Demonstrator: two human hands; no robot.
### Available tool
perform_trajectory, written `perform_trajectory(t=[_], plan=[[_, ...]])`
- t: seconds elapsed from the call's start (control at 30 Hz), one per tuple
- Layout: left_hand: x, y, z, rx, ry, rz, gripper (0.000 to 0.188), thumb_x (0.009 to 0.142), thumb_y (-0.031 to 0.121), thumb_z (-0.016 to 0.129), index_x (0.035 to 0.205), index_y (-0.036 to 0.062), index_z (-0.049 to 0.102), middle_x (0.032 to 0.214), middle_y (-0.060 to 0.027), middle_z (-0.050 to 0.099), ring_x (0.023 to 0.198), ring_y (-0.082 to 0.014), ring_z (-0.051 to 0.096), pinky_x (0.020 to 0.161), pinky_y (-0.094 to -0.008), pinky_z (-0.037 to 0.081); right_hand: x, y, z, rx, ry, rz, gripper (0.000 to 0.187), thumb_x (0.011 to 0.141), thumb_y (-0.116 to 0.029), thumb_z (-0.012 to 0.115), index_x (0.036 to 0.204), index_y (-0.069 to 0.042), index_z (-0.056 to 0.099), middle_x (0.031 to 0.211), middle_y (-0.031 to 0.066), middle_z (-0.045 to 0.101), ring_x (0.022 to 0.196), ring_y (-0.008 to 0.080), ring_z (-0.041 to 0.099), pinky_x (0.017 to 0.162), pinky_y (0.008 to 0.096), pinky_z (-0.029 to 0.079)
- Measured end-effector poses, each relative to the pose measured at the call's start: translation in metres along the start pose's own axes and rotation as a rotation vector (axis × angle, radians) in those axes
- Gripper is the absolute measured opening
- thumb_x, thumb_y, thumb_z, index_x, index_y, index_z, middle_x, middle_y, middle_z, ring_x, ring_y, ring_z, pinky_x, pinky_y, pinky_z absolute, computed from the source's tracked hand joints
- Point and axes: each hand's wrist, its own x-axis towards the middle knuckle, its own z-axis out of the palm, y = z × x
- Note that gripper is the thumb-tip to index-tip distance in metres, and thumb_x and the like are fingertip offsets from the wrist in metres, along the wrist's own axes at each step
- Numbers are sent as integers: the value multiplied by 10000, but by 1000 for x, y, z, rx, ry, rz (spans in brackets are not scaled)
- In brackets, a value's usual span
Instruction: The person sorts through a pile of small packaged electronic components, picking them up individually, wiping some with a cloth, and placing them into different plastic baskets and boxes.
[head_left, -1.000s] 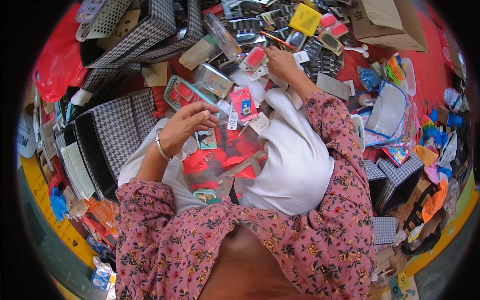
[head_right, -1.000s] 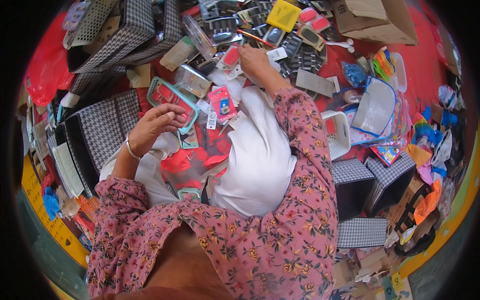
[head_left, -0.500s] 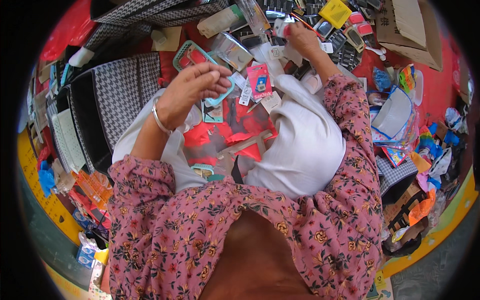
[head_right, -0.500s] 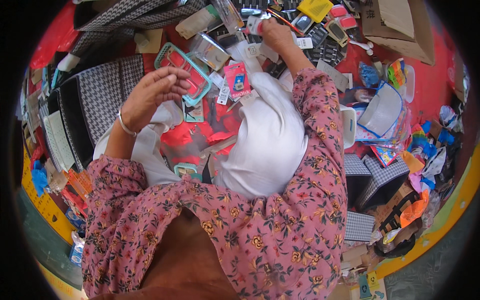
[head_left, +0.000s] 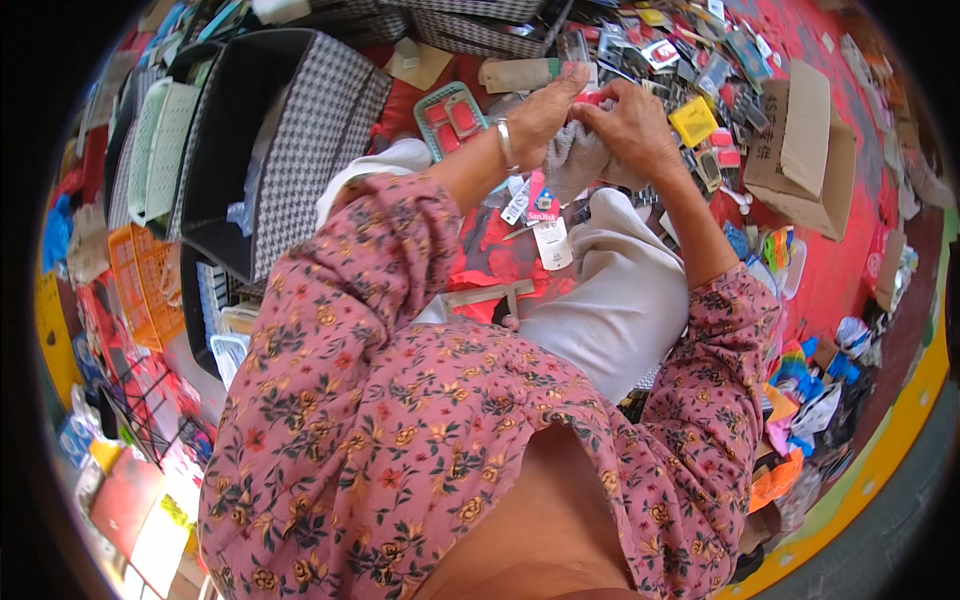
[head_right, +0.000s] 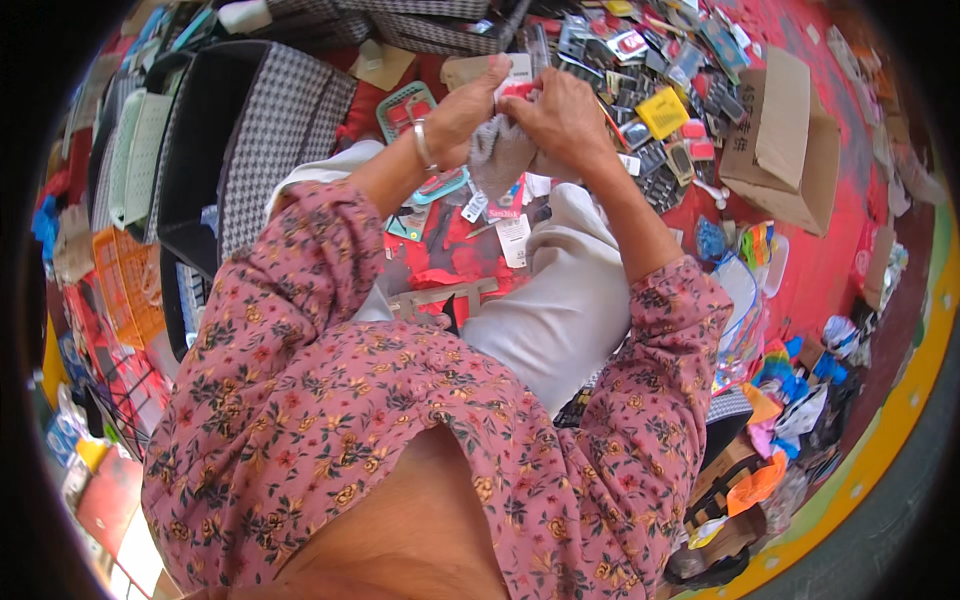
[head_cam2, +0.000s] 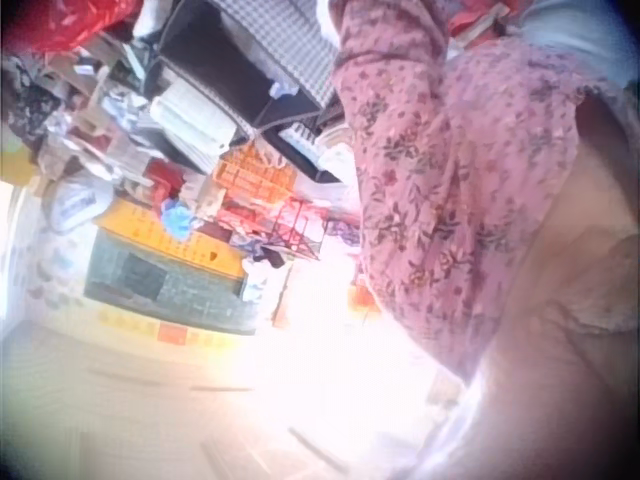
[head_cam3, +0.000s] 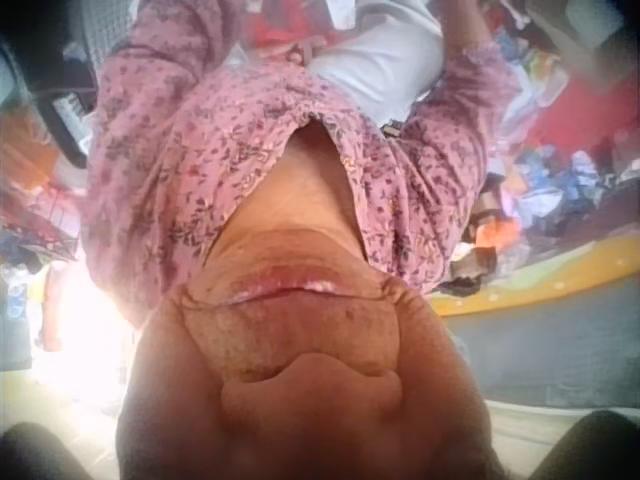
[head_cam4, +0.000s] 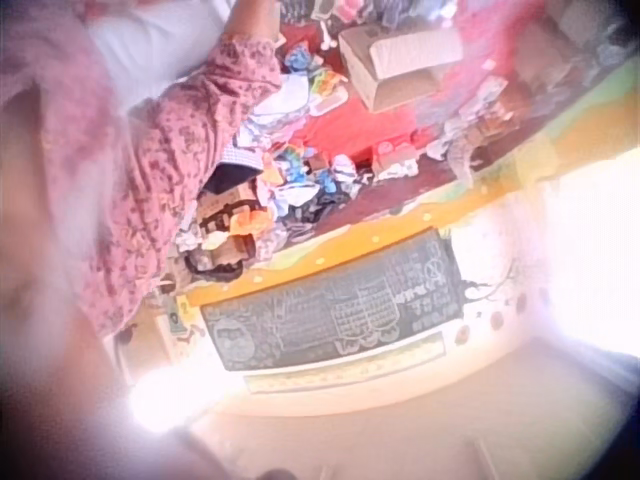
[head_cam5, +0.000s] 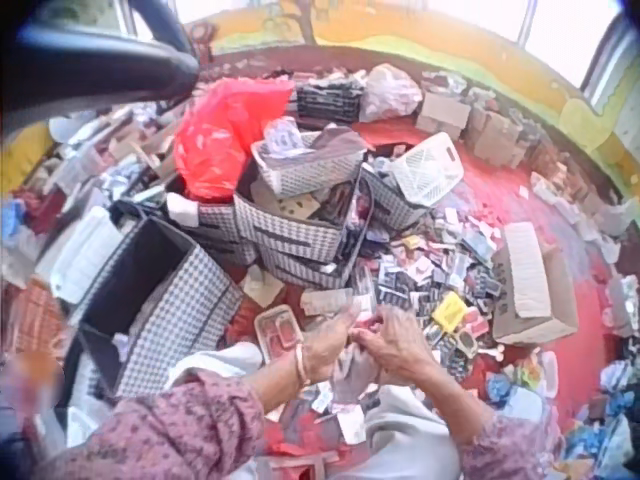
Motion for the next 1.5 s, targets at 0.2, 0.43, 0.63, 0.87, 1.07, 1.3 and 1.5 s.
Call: perform_trajectory(t=[0.2, 0.43, 0.63, 0.87, 1.07, 1.3, 1.5], plan=[[8, 6, -16, -111, 247, 33, 387, 909, 415, 324, 1048, 89, 479, 970, -98, 569, 899, -228, 567, 806, -391, 463, -4, 3, -18, 325, 62, 87, 304, 738, -281, 602, 891, -22, 644, 746, 109, 614, 672, 172, 571, 675, 274, 460], [19, 18, -14, 25, 272, 214, 475, 880, 497, 336, 1119, 106, 462, 1070, -62, 541, 983, -170, 526, 840, -325, 440, 7, -33, 8, 187, 728, -138, 105, 737, -168, 553, 708, -68, 564, 726, 112, 583, 689, 297, 571, 587, 388, 446], [7, 27, 7, -165, 145, 56, 470, 889, 487, 309, 1077, 101, 502, 987, -70, 574, 966, -187, 532, 866, -349, 427, 15, -35, 39, 31, 686, -198, 140, 755, -180, 539, 820, -65, 490, 734, 117, 539, 650, 285, 576, 546, 391, 460], [3, 74, -44, -204, 77, 369, 600, 899, 504, 152, 1122, 41, 461, 886, -119, 557, 853, -252, 545, 815, -458, 444, -9, 6, 50, -154, 318, 82, 181, 781, -199, 514, 916, -79, 529, 795, 135, 601, 703, 319, 593, 619, 400, 465], [-5, 51, -21, -100, 75, 209, 552, 914, 445, 244, 1094, -23, 475, 1009, -109, 541, 916, -235, 545, 830, -407, 455, 15, -18, -2, 16, 851, -5, 106, 784, -166, 542, 802, -66, 571, 739, 112, 594, 678, 305, 581, 577, 382, 445], [5, 17, -16, -121, -7, 42, 461, 922, 390, 288, 1177, 30, 423, 1173, -108, 499, 1070, -206, 491, 929, -366, 383, 28, -43, 24, -83, 726, -356, 104, 743, -191, 570, 812, -114, 572, 779, 59, 577, 688, 242, 584, 569, 339, 473], [-7, 54, -5, -342, -97, 220, 573, 918, 435, 173, 1237, -4, 355, 1274, -175, 390, 1177, -296, 381, 1012, -419, 271, 14, 6, 14, -252, 391, 133, 125, 744, -182, 535, 777, -63, 559, 801, 134, 612, 707, 330, 597, 590, 383, 474]])
